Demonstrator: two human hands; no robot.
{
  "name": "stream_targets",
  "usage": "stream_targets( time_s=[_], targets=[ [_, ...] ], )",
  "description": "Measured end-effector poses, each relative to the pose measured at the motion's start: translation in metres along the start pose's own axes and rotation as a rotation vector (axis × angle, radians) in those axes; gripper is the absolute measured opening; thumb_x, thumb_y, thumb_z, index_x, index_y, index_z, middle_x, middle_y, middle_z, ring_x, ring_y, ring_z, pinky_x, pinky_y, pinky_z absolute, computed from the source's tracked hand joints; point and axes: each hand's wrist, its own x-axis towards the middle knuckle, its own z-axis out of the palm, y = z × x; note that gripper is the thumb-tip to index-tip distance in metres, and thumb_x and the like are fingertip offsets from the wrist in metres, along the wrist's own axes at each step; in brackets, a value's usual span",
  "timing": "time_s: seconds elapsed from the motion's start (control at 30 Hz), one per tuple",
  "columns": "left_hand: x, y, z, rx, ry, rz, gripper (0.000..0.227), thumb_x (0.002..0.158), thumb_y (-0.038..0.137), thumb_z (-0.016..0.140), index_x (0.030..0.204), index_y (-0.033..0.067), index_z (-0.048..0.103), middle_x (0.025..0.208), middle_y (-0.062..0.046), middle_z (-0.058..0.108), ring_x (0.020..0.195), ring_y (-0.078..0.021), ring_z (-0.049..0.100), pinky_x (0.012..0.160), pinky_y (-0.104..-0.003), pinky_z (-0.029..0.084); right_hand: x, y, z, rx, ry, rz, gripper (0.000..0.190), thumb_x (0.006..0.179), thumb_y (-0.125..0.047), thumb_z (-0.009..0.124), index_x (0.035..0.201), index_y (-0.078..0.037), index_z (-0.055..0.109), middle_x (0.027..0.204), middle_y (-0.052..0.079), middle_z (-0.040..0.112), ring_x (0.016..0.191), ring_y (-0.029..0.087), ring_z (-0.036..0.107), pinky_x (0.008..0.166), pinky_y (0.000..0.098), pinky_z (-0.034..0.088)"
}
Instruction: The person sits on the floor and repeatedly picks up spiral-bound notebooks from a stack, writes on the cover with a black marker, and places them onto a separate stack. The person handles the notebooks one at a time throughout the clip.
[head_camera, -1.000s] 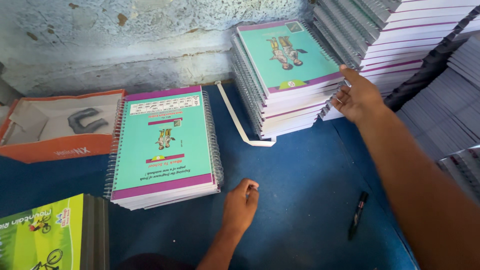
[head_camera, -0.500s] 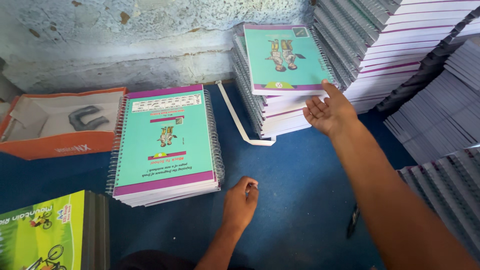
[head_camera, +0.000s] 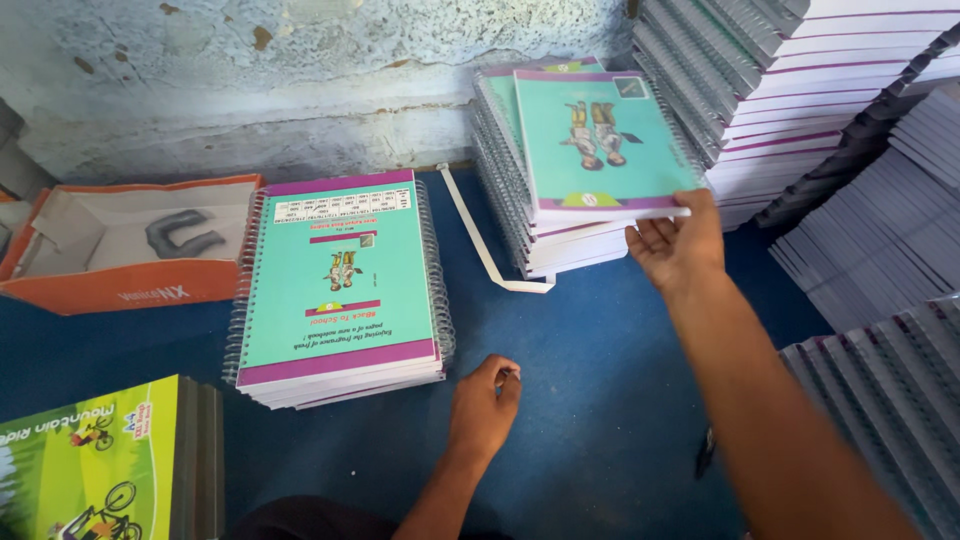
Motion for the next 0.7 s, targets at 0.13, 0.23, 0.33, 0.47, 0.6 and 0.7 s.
stream_targets(
  time_s=[0.13,0.23,0.33,0.47,0.6,0.7],
  targets=[
    [0.000,-0.003,0.003,0.017,0.018,0.023,0.015,0.090,0.014,0.065,0.102,0.0075,0.071,0.088,-0.010,0.078,0.070,-0.0219,0.075,0.066,-0.035,0.056,-0.013,0.002,-0.001,0.211,-0.078,0.097,0.056,0.088,-0.026,0.066,0.127,0.008,0.044,0.123,0.019,0.055,0.118,0.030,0.061,0.106,0.0484,0.054],
    [0.001,-0.006,0.006,0.018,0.058,0.058,0.015,0.089,0.015,0.066,0.100,0.0072,0.072,0.086,-0.011,0.078,0.075,-0.0224,0.076,0.068,-0.035,0.057,-0.024,0.007,0.005,0.102,-0.193,0.151,0.051,0.093,-0.026,0.066,0.128,0.005,0.047,0.123,0.019,0.057,0.117,0.030,0.062,0.104,0.0471,0.053],
    [0.001,-0.010,0.007,0.035,0.056,0.045,0.015,0.089,0.015,0.066,0.100,0.0077,0.072,0.086,-0.011,0.077,0.074,-0.0240,0.075,0.068,-0.036,0.056,-0.030,0.009,0.009,-0.009,-0.296,0.121,0.039,0.095,-0.019,0.063,0.126,0.001,0.050,0.120,0.022,0.059,0.115,0.031,0.065,0.099,0.0457,0.054],
    [0.000,-0.014,0.006,0.007,0.070,0.082,0.014,0.089,0.015,0.066,0.099,0.0072,0.071,0.084,-0.011,0.077,0.073,-0.0237,0.075,0.067,-0.036,0.056,-0.030,0.008,0.004,-0.067,-0.312,0.061,0.033,0.099,-0.015,0.061,0.125,0.004,0.052,0.118,0.021,0.059,0.115,0.031,0.066,0.098,0.0434,0.056],
    [-0.002,-0.008,0.004,0.011,0.070,0.124,0.020,0.089,0.016,0.068,0.107,0.0083,0.068,0.082,-0.012,0.076,0.069,-0.0250,0.074,0.065,-0.037,0.056,-0.032,0.008,-0.014,-0.102,-0.302,0.016,0.033,0.100,-0.014,0.060,0.126,0.003,0.052,0.116,0.018,0.061,0.112,0.029,0.067,0.097,0.0433,0.056],
    [-0.007,0.001,0.003,0.077,0.055,0.110,0.029,0.088,0.018,0.071,0.116,0.0101,0.064,0.083,-0.011,0.074,0.063,-0.0273,0.071,0.062,-0.039,0.054,-0.038,0.004,-0.035,-0.131,-0.330,-0.014,0.032,0.100,-0.014,0.059,0.127,0.002,0.053,0.116,0.015,0.063,0.111,0.027,0.067,0.099,0.0429,0.059]
  ],
)
